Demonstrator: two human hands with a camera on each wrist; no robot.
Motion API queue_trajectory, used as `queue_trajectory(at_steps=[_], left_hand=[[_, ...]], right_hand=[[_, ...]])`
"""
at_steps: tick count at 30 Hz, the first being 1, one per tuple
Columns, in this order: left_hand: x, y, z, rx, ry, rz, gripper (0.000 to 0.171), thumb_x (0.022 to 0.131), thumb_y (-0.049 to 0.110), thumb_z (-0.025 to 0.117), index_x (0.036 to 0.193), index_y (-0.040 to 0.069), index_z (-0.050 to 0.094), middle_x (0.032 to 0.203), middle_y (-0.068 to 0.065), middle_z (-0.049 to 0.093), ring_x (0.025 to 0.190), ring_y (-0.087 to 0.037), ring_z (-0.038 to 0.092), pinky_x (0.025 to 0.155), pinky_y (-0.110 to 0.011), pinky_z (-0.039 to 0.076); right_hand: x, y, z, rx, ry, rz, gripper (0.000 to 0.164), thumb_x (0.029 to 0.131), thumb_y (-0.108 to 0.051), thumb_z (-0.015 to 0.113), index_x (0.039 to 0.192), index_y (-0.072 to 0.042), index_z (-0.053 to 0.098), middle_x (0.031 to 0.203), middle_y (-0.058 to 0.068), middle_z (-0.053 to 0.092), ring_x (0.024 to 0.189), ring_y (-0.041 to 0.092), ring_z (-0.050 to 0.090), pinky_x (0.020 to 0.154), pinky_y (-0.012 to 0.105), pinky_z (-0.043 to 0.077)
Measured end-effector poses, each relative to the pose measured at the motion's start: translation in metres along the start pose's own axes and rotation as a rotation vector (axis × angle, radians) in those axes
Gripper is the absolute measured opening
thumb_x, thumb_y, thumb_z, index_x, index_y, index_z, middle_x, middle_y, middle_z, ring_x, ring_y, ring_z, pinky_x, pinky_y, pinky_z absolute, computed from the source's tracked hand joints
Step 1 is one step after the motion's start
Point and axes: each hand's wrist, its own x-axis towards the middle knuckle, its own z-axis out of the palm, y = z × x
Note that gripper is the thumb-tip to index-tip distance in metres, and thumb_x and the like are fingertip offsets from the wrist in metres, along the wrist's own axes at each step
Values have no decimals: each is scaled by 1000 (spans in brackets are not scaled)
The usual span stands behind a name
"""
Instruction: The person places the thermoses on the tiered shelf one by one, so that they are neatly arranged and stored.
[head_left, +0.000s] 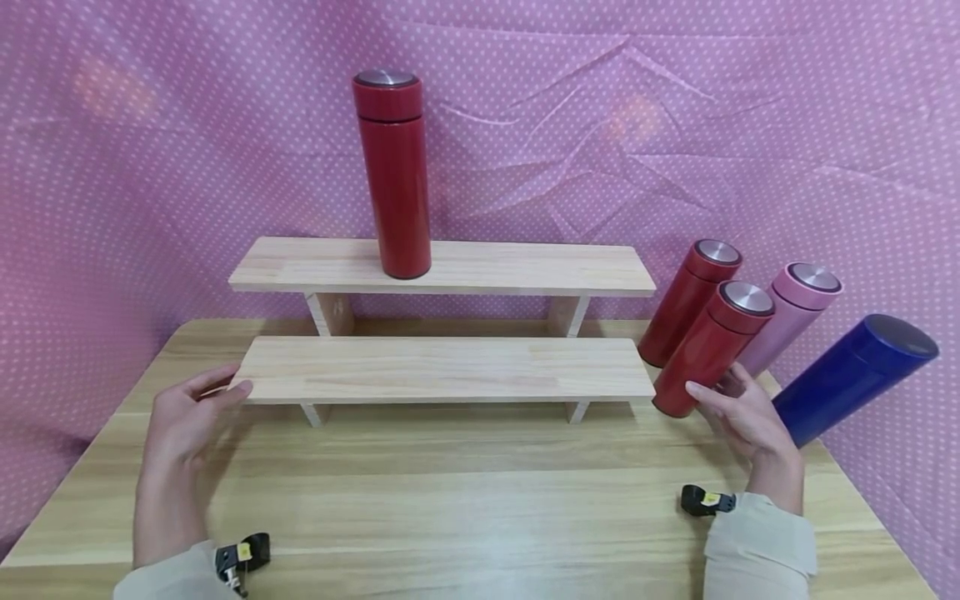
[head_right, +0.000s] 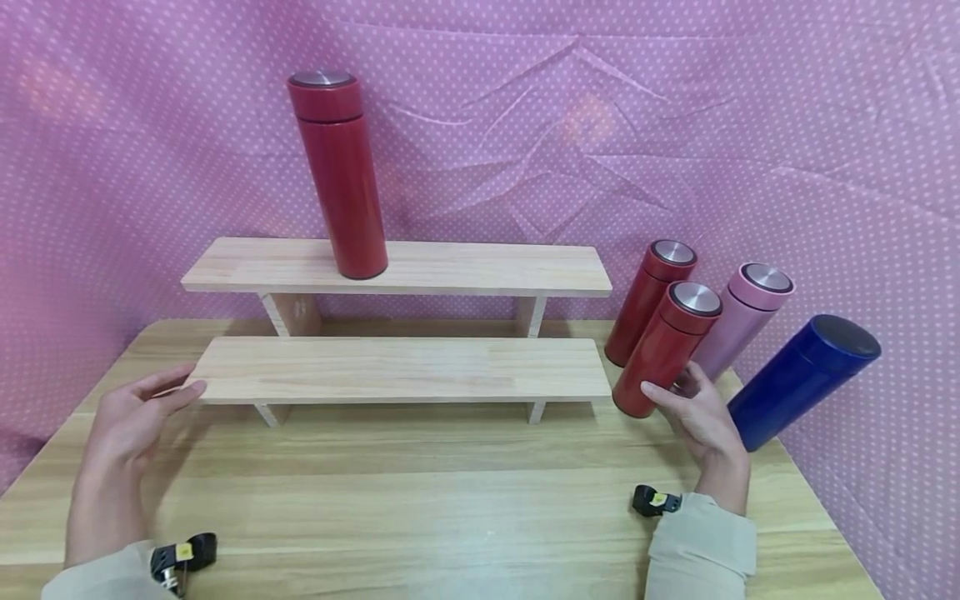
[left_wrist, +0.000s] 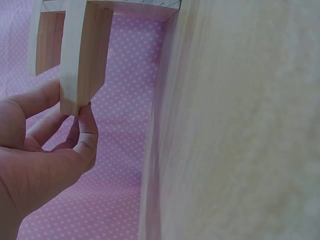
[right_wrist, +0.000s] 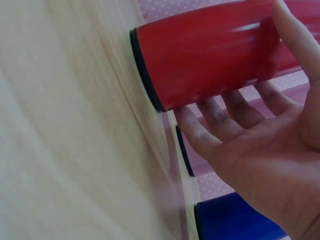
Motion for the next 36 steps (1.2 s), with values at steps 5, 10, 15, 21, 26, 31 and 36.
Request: queue_trajectory(at_steps=[5,10,15,21,26,31,36], left_hand=[[1,0,0,23,9,15,67,92,33,78,146,3,52,114,12,56,90,4,57,77,-13,48],[5,-1,0,-5,6,18,64,92,30,78,145,3,54,109,17,55,88,4,58,76,-13,49],[9,-1,1,2,7,18,65,92,29,78,145,1,53,108,17,56,89,4,57,76,-13,49],[13,1,1,26,5,12,66,93,31,77,146,1,51,113,12,55,90,3,56,77,-13,47],[14,2,1,31,5,15,66,94,32,77,146,1,51,114,11,55,91,3,56,77,-13,47],[14,1,0,-8,-8,4,66,92,31,79,146,4,53,113,14,55,90,2,57,77,-14,48],[13,1,-1,-39,-12,1,66,90,30,80,146,6,54,109,16,56,87,2,59,75,-14,49]], right_hand=[[1,3,0,16,-3,-7,65,95,0,69,147,-20,35,127,-6,49,108,3,58,91,18,51],[1,4,2,26,27,9,62,95,-1,69,145,-23,38,127,-5,49,108,4,57,91,19,51],[0,5,4,11,51,19,63,96,-5,70,146,-24,37,128,-5,47,108,4,55,90,18,50],[1,7,5,32,46,1,63,96,-3,69,147,-24,36,130,-5,46,111,5,53,91,17,50],[2,8,5,51,43,-17,63,96,-1,68,146,-24,38,131,-5,45,112,5,53,91,18,50],[3,10,5,11,64,-35,69,95,-2,71,151,-23,36,133,-4,44,117,9,48,90,18,51],[3,10,5,-25,95,-46,69,92,-2,74,148,-23,40,130,-4,48,115,11,50,87,19,53]])
